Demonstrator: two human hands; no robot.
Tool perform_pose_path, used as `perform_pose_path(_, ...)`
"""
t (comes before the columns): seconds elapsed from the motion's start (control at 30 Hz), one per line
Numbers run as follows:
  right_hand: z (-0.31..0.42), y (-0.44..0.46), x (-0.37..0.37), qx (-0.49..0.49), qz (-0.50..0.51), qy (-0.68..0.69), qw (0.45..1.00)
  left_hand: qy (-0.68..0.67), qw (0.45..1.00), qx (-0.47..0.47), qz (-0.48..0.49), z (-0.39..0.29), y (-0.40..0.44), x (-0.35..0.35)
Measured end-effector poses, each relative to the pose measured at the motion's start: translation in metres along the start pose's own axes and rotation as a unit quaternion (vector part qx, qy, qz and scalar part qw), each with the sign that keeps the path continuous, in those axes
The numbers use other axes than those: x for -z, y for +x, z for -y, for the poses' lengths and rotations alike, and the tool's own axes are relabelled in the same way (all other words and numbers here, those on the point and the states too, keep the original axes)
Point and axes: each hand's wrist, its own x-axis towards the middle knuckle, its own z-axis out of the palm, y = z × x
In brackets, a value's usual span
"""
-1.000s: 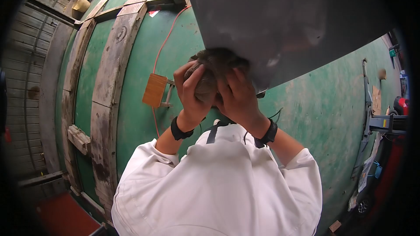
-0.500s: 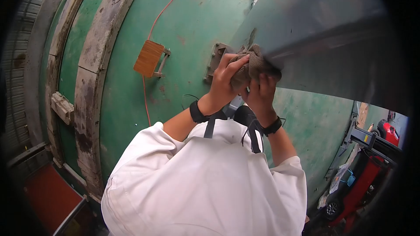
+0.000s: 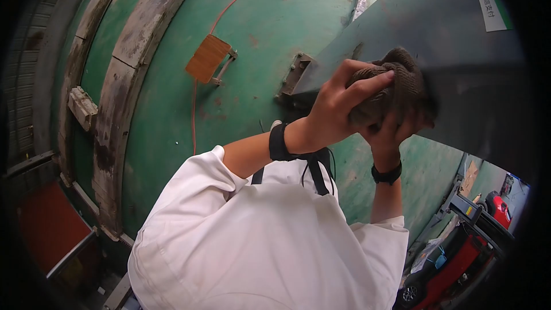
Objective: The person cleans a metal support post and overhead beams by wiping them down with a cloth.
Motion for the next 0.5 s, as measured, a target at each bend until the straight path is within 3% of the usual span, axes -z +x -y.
perform_pose_path(0.1, -0.016, -0.061, -0.024, -0.096, 0.008, 0.075, 0.993, 0.024, 0.999, -0.023, 0.001, 0.007, -0.003, 0.002)
perform_pose_path(0.13, -0.023, -0.099, -0.038, -0.168, -0.004, 0.158, 0.973, 0.028, 0.999, -0.027, 0.002, 0.009, -0.003, 0.004)
perform_pose_path(0.2, -0.014, -0.097, -0.041, -0.18, 0.012, 0.15, 0.972, 0.036, 0.999, -0.021, 0.01, 0.013, -0.006, 0.006)
perform_pose_path(0.3, 0.007, -0.033, -0.025, -0.037, 0.031, -0.03, 0.998, 0.024, 0.999, 0.002, 0.025, 0.02, -0.01, 0.009)
perform_pose_path(0.5, 0.002, -0.064, -0.028, 0.017, -0.016, -0.089, 0.996, -0.019, 0.992, 0.049, 0.113, 0.019, 0.001, 0.027)
